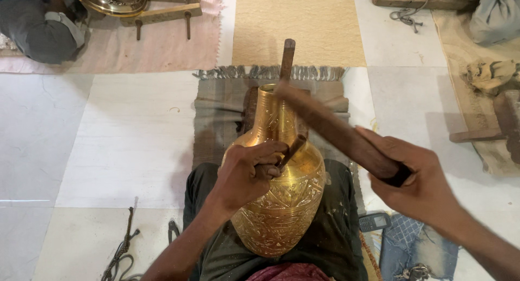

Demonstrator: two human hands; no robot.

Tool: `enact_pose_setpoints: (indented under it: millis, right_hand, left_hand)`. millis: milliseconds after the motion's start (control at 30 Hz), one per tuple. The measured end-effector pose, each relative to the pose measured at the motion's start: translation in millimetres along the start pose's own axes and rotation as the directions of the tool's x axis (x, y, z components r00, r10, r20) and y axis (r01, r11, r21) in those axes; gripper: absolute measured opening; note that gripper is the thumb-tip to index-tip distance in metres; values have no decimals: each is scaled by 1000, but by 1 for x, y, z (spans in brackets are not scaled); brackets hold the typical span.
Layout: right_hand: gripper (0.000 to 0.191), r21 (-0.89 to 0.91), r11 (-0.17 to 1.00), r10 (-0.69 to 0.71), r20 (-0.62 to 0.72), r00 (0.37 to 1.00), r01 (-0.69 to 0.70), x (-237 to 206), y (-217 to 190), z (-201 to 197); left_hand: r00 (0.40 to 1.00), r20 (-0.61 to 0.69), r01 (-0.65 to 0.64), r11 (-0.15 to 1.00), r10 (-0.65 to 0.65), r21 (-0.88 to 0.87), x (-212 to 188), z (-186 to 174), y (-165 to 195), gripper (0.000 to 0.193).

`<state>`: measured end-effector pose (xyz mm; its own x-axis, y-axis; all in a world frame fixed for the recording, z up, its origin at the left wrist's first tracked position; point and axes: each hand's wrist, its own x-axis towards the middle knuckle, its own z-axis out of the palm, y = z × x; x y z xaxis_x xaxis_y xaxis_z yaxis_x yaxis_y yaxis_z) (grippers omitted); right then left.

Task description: The person sits on the floor and uses a metal chisel and a wooden mallet to engrave decorative patterns into a brass vase. They repeatedly strike the chisel to create fine lines and motifs on the vase's surface.

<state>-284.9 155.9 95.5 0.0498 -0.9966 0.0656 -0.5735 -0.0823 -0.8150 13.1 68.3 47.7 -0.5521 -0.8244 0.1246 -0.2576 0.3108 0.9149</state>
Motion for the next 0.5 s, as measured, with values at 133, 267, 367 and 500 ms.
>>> enact_pose_setpoints:
  millis: [133,267,367,500]
  right_hand:
    - [85,-72,996,64,68,996,-59,-2,0,3]
    - [85,-119,981,160,80,984,-150,-2,-5,4]
    - [82,-105,991,83,29,996,-79,2,-9,3]
    - [82,-86,991,111,80,991,-104,5,-11,2]
  left_hand:
    - [1000,-26,-14,1000,15,7,0,0,0,48]
    - [996,-88,7,998,-13,-65,-5,2,1,51]
    - [998,-62,-23,999,21,-38,-3,-1,0,51]
    - [999,-13,-46,999,46,29,-2,-5,-2,47]
